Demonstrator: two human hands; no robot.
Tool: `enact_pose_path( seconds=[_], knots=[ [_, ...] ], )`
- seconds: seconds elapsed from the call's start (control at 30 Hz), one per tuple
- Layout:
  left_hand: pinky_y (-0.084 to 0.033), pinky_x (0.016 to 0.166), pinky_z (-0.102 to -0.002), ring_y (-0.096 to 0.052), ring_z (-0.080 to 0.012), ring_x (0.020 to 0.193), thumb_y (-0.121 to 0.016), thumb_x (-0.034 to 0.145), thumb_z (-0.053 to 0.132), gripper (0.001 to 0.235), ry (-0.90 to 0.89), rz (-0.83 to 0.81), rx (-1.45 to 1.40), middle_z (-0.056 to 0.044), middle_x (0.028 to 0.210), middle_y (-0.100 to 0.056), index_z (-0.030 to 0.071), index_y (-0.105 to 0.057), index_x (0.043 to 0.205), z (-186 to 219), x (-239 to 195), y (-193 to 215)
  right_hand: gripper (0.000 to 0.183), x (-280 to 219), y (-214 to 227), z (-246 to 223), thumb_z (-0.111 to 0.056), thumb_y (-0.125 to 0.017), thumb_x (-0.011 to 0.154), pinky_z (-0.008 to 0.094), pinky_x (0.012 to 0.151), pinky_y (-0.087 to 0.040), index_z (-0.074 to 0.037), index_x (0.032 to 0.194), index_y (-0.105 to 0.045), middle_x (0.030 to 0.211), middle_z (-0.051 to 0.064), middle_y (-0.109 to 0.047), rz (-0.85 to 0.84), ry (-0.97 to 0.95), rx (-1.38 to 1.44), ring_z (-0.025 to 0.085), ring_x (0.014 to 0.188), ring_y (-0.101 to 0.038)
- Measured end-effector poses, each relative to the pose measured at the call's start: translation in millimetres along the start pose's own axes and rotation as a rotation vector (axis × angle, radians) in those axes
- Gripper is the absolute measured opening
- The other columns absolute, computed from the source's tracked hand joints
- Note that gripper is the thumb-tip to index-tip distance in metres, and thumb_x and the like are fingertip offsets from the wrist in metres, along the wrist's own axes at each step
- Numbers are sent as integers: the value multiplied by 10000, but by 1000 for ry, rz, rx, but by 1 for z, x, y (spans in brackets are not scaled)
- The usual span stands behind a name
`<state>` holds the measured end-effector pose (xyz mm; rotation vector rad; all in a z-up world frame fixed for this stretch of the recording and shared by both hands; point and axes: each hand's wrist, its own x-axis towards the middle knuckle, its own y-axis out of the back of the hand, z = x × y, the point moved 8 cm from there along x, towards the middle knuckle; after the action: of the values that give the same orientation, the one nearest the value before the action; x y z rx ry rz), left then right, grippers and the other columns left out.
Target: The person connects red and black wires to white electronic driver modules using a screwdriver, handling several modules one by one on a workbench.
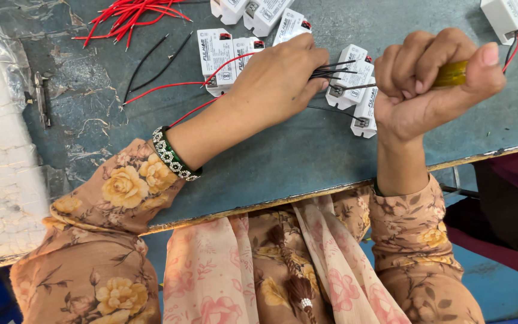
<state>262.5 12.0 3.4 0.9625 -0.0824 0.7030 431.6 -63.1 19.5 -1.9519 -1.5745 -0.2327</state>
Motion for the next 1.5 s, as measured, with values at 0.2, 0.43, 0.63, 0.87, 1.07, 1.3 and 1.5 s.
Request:
enact_pose_path(
  seconds=[0.2, 0.43, 0.63, 0.87, 1.07, 1.3, 1.5],
  knots=[
    [-537, 693, -495, -670, -401, 829, -757, 911, 219, 235, 16, 26, 14, -153, 978, -619, 34, -643, 1001, -3, 4, -3, 679, -3, -6, 3, -613, -366, 1078, 272, 344, -152, -99, 640, -293, 486, 24, -262, 45, 15, -46, 89, 366, -133],
    [-527, 645, -494, -671, -384, 801, -739, 892, 236, 240, 58, -10, 30, -147, 943, -606, 48, -637, 1001, 6, 7, 2, 671, -6, -23, 5, -563, -419, 1087, 269, 430, -183, -81, 629, -324, 512, 28, -296, 72, -5, -19, 93, 431, -190],
    [-525, 647, -486, -672, -368, 797, -733, 904, 257, 238, 62, -4, 36, -136, 936, -597, 55, -639, 988, 6, 6, -1, 612, -2, -19, 4, -527, -448, 1070, 266, 426, -185, -90, 655, -334, 505, 22, -306, 110, 0, -6, 85, 428, -197],
    [-529, 635, -474, -671, -359, 755, -726, 911, 259, 230, 90, -34, 80, -131, 935, -598, 54, -647, 976, 5, 5, -8, 621, -4, -16, 5, -547, -438, 1051, 257, 405, -180, -102, 632, -323, 519, 20, -305, 112, 24, -28, 77, 414, -188],
    [-531, 642, -475, -679, -366, 767, -700, 935, 274, 218, 89, 12, 36, -122, 938, -608, 69, -673, 1002, 11, 4, -4, 634, -3, -6, 5, -574, -395, 1063, 273, 423, -184, -109, 642, -306, 504, 16, -295, 134, 1, 57, 86, 424, -172],
    [-528, 678, -498, -671, -379, 834, -648, 967, 292, 252, 98, 10, -18, -138, 959, -606, 49, -666, 1032, 9, 1, -4, 718, -2, -2, 2, -660, -364, 1085, 271, 400, -170, -100, 638, -313, 509, 2, -288, 256, -143, 339, 106, 417, -184],
    [-524, 658, -510, -694, -372, 799, -556, 999, 262, 216, 114, -10, -70, -111, 868, -685, 78, -666, 1019, 0, 3, 2, 736, -16, 7, -21, -687, -369, 1098, 232, 358, -162, -136, 614, -312, 493, -30, -258, 344, -197, 489, 74, 381, -199]
  ],
)
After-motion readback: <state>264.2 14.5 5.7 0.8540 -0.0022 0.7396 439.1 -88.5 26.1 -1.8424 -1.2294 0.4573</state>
